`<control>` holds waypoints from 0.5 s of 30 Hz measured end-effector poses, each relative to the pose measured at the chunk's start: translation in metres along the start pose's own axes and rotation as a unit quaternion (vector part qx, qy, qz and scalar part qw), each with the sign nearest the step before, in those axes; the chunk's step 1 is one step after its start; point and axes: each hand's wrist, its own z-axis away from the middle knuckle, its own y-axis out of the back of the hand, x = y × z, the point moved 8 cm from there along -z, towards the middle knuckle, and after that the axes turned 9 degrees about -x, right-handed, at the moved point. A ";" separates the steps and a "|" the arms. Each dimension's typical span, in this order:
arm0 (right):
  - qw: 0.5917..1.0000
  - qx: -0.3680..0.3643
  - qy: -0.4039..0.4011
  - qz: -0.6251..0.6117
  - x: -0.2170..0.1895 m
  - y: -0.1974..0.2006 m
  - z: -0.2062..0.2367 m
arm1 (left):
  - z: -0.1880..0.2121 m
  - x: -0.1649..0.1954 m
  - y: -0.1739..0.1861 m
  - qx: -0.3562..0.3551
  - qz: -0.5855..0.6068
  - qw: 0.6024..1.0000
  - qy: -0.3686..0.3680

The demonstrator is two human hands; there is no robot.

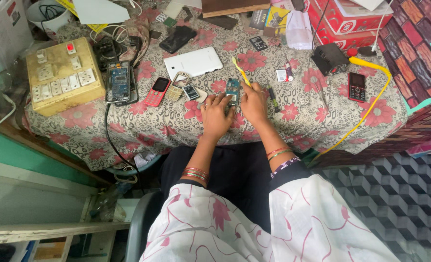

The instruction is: The person sits at a cluttered repair bench and cleans disassembled mobile phone components with a yellow toothbrush. They pick up a phone housing and keypad, brush its surfaces and crevices, set it down, and continue brushing other phone parts and keypads one at a time on the table.

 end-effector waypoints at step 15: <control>0.999 0.026 0.011 0.017 -0.002 0.006 -0.001 | -0.032 0.000 0.003 0.072 0.248 0.964 0.069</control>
